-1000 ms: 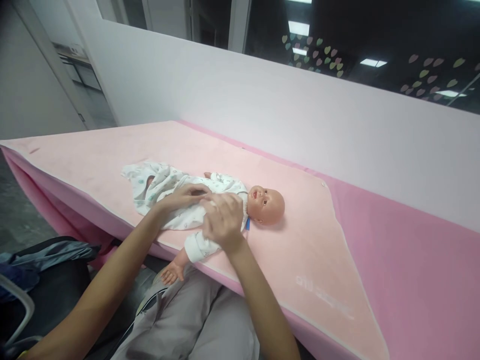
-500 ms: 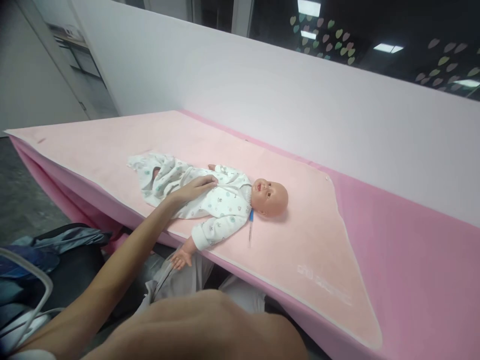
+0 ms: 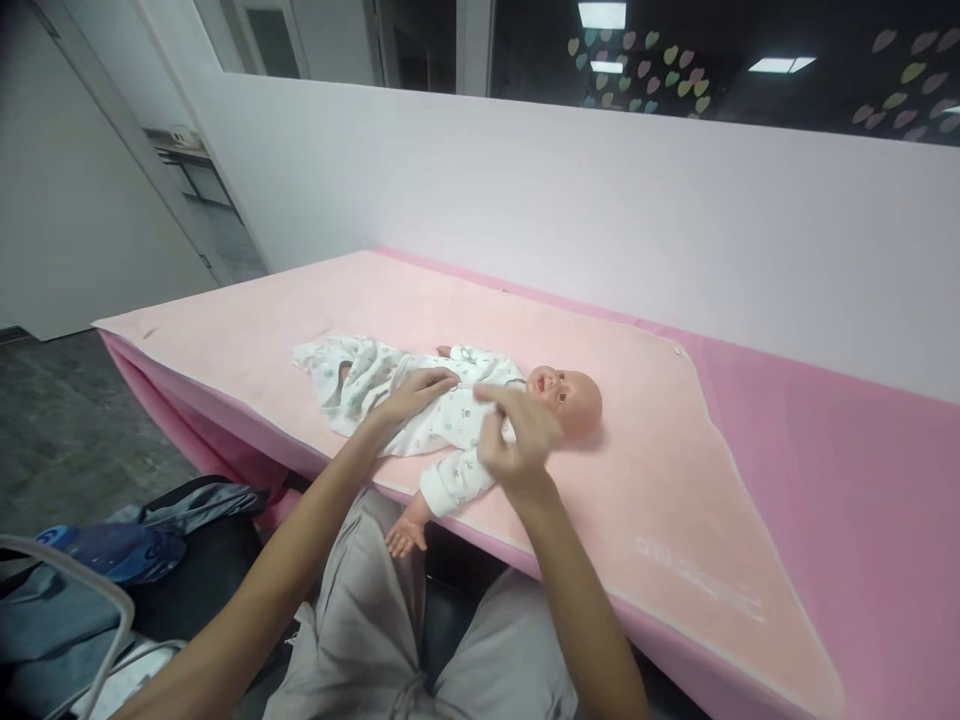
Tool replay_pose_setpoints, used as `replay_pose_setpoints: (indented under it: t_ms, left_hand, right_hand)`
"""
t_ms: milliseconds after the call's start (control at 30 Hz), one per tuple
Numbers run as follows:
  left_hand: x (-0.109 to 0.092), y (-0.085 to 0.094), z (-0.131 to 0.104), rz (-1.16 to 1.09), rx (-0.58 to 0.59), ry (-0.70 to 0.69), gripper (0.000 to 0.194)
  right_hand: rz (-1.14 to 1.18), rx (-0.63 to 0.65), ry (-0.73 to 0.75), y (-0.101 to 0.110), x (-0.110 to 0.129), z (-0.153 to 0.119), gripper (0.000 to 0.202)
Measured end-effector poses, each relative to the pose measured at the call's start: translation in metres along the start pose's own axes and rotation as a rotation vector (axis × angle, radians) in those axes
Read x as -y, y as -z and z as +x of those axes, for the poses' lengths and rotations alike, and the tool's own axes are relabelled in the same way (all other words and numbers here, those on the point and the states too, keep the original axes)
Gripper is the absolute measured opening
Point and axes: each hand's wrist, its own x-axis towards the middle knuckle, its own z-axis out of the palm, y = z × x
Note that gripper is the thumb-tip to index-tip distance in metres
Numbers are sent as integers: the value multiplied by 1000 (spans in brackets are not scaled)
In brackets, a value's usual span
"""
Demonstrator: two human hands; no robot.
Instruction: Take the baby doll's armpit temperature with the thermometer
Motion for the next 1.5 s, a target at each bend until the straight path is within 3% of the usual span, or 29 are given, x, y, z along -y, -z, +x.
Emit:
replay_pose_setpoints:
  t_ms: [67, 167, 300, 667, 867, 1133, 1500]
  left_hand:
    - [2, 1, -1, -43, 12, -16, 34]
    - [2, 2, -3, -123, 37, -27, 34]
    - [1, 2, -4, -148, 37, -22, 32]
    - [0, 7, -7, -147, 100, -57, 33]
    - [-10, 3, -15, -133, 23, 8, 34]
    - [-10, -2, -17, 1, -122, -34, 34]
    - [-6, -2, -16, -1, -138, -19, 32]
  right_hand:
    - [-21, -3, -46, -19, 6, 5, 32]
    - [-91, 91, -80, -45, 5, 7, 19]
    - [-178, 123, -84, -60, -2, -2, 10]
    - [-225, 68, -55, -62, -3, -8, 9]
    - [-226, 42, -54, -59, 0, -11, 9]
    - [-251, 103, -50, -58, 1, -11, 12]
    - [-211, 102, 52, -55, 3, -14, 13]
